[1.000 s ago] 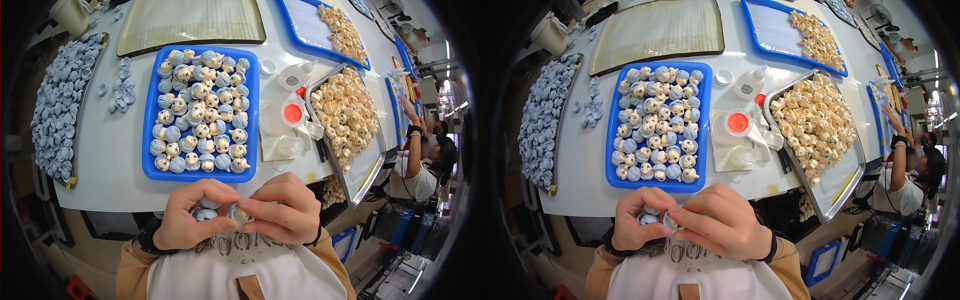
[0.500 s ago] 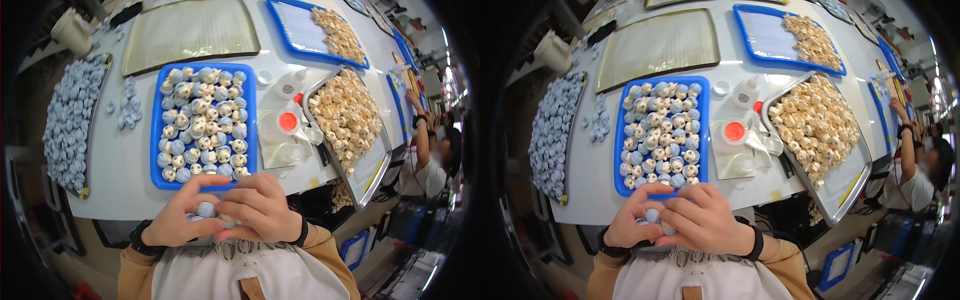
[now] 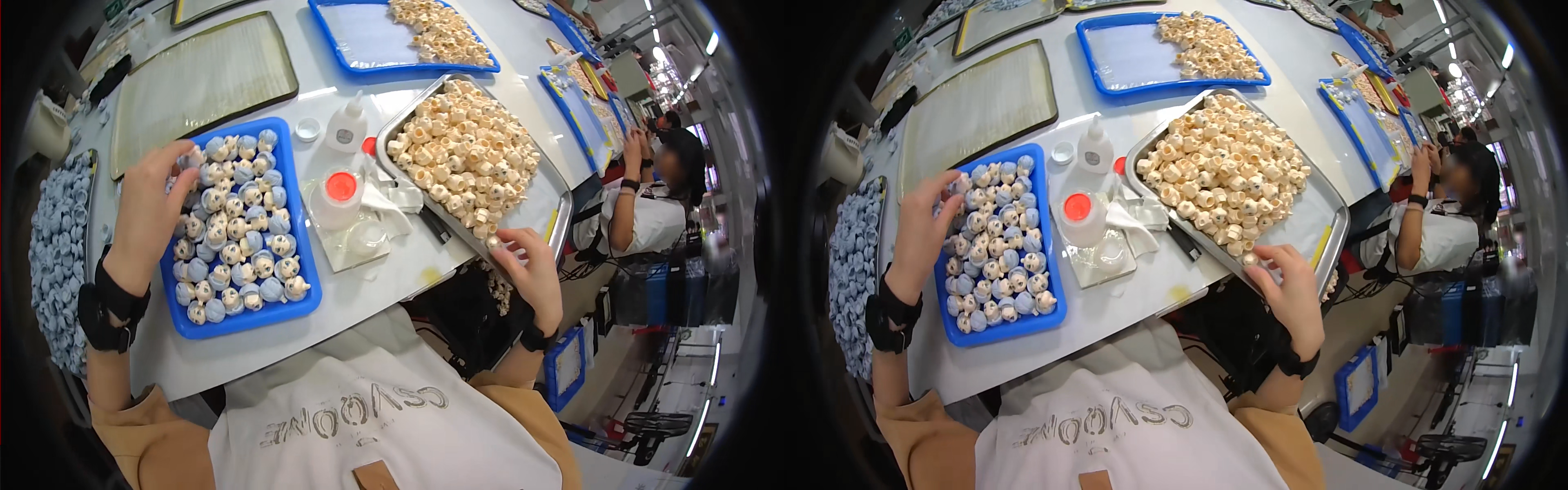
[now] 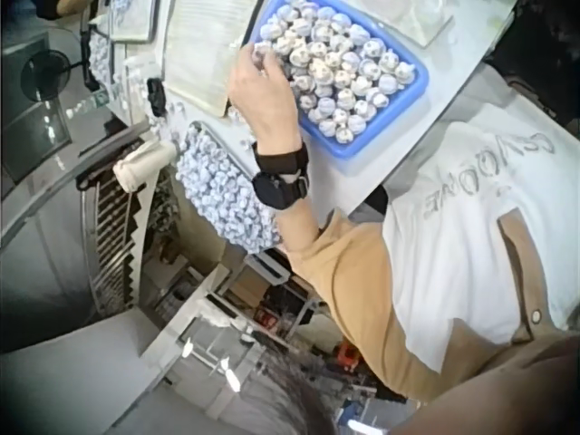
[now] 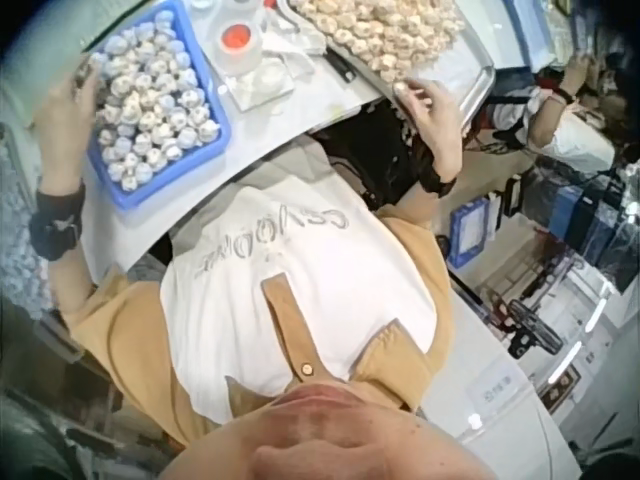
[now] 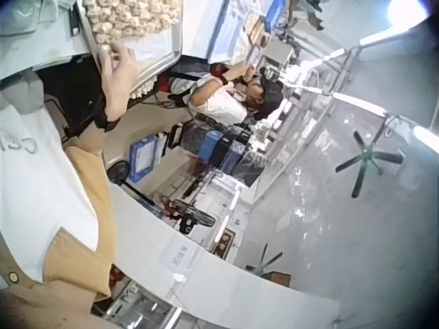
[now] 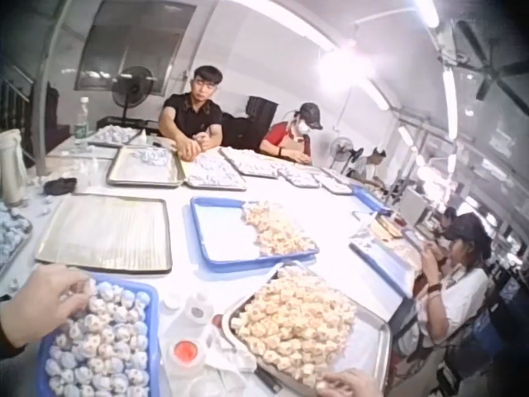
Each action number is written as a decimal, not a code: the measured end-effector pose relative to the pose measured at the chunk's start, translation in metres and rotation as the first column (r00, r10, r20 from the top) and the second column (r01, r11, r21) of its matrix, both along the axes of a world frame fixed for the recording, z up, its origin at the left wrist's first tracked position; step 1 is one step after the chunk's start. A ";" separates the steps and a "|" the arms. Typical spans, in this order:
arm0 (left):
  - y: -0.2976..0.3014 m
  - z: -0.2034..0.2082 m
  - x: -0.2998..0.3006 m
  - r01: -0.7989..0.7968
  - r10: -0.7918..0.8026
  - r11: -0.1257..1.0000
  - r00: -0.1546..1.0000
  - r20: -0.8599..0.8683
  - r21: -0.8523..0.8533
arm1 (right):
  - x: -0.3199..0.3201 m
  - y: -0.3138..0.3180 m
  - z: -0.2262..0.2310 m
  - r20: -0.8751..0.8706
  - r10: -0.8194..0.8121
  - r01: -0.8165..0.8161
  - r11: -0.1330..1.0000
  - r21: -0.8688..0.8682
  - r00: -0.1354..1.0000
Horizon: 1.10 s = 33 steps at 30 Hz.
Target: The person assembles small figurines by picking up a blue cap and a beige head, applying glue from a bottle, and joining them. The completed figures are placed into a blue tray. The process is repeated continuously with multiple units.
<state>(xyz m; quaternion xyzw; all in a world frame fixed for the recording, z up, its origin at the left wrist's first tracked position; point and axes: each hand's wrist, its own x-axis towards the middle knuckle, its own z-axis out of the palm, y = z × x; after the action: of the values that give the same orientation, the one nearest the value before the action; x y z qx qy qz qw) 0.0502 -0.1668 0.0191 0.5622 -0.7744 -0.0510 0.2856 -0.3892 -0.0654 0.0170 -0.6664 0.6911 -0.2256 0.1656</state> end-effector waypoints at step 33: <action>0.156 -0.024 -0.061 0.766 0.549 0.634 -0.352 -0.758 0.103 | 0.188 0.010 0.013 0.732 0.516 -0.624 0.765 -0.159 0.446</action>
<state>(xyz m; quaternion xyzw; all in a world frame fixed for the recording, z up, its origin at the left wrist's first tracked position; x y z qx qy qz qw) -0.0113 -0.0113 -0.0049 0.1934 -0.1336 -0.8292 0.5071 -0.2014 -0.0557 0.0295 -0.6947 0.3099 -0.3592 0.5407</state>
